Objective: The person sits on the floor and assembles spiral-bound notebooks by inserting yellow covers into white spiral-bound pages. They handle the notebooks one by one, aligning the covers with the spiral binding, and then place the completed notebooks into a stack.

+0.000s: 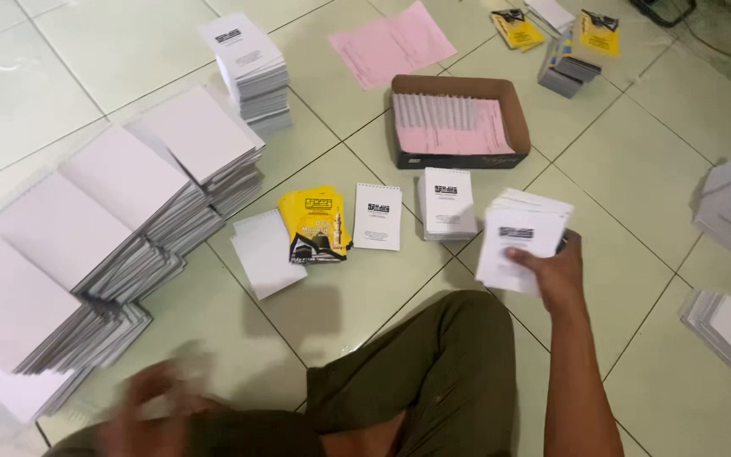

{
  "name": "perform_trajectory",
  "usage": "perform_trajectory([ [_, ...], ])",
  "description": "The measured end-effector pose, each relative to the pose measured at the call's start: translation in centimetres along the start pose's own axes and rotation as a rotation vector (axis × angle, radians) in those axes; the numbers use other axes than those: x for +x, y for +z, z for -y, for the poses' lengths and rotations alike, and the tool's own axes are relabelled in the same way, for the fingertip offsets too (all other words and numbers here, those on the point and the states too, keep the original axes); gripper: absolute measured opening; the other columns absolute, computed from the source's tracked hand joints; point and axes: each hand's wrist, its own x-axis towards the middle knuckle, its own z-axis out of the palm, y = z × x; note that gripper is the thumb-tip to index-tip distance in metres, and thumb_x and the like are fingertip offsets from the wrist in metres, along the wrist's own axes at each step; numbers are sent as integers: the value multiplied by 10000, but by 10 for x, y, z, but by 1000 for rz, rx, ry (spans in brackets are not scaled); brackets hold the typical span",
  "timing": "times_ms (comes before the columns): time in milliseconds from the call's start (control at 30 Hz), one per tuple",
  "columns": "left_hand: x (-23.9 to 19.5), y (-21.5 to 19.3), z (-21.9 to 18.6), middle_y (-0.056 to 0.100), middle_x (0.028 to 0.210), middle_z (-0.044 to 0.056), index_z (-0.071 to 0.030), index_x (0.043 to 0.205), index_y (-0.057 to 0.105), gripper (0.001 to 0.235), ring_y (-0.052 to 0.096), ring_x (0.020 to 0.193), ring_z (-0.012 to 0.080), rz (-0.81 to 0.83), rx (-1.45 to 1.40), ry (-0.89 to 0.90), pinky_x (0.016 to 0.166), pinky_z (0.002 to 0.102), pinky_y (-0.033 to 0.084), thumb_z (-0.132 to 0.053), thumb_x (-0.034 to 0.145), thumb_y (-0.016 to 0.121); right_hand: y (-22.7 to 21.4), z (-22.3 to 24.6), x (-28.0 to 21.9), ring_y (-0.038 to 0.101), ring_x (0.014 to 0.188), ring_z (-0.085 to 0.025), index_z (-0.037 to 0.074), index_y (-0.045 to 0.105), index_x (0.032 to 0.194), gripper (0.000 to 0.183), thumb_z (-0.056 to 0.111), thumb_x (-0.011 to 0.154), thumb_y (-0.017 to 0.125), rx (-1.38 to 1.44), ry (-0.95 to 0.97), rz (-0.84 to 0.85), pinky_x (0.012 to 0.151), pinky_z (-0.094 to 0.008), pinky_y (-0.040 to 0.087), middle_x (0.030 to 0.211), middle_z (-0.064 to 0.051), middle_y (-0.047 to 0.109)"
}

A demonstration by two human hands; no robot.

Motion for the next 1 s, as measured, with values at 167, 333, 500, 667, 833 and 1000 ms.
perform_trajectory([
  [167,126,99,-103,529,1590,-19,-201,1560,359,1041,610,1390,264,-16,54,38,1095,419,523,-290,682,911,69,26,-80,688,1083,-270,76,462,1201,852,31,485,922,-10,-29,296,847,-463,623,1230,-137,686],
  [333,153,112,-87,429,1532,145,-101,1551,308,854,446,1418,319,75,-83,293,1164,489,431,-473,893,705,152,8,-156,636,1213,-253,83,470,1369,1075,246,445,995,-105,-56,825,966,-418,579,1312,-119,652],
  [500,141,81,-46,439,1526,216,-53,1583,154,875,427,1394,378,7,-62,215,1104,539,401,-207,926,712,192,-15,-172,553,1265,-308,109,385,1420,963,169,642,950,-202,-186,1012,1027,-458,444,1311,-161,596],
  [667,152,69,-36,404,1527,300,18,1601,114,919,335,1449,499,-29,78,346,1153,647,313,-30,925,735,215,-33,-175,446,1406,-510,52,281,1507,1068,198,693,957,-256,-143,1016,1135,-625,393,1442,-307,521],
  [833,152,69,-25,266,1585,338,-10,1596,44,1019,212,1507,529,-43,-38,163,1229,672,165,-85,895,780,220,-52,-187,354,1443,-550,72,48,1644,1099,-2,813,763,-228,-245,1040,1185,-653,316,1549,-365,390],
  [1000,152,69,-13,389,1507,310,-2,1556,159,866,350,1455,505,-69,76,157,1214,642,257,-79,922,743,232,-118,-160,513,1337,-463,80,221,1629,931,31,846,723,-243,-208,1041,1100,-602,418,1450,-294,537],
])
